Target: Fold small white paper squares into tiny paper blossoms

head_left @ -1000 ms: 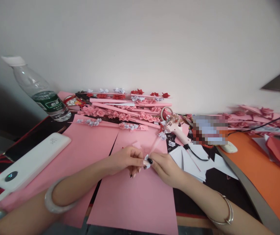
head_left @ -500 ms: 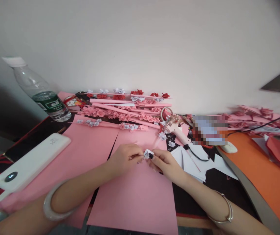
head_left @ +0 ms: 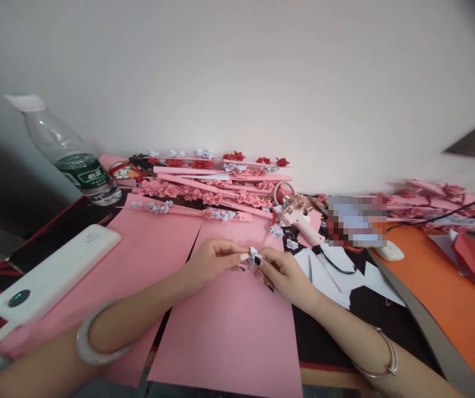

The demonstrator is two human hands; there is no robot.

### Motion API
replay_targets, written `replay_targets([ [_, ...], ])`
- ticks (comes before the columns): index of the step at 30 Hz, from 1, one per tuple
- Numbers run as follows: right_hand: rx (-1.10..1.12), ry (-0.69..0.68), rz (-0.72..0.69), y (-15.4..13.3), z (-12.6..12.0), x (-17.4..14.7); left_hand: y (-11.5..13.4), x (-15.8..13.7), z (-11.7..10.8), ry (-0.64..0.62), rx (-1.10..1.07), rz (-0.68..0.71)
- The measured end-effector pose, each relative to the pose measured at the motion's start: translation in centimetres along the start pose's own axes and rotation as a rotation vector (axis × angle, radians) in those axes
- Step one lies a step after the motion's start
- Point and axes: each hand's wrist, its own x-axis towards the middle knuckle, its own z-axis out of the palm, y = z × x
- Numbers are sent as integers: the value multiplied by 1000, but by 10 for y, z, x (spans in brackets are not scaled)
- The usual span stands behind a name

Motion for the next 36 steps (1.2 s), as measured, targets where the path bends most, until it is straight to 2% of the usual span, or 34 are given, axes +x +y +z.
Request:
replay_targets([
  [13, -50, -23, -28, 2, 0, 0, -1, 2, 0, 38, -98, -77],
  [21, -203, 33, -103, 2, 4, -1, -1, 2, 1, 47, 9, -33],
  [27, -271, 77, -138, 4, 3, 0, 2, 3, 2, -52, 58, -19],
  [36, -336, 68, -241, 4, 3, -1, -1, 1, 2, -15, 157, 18],
])
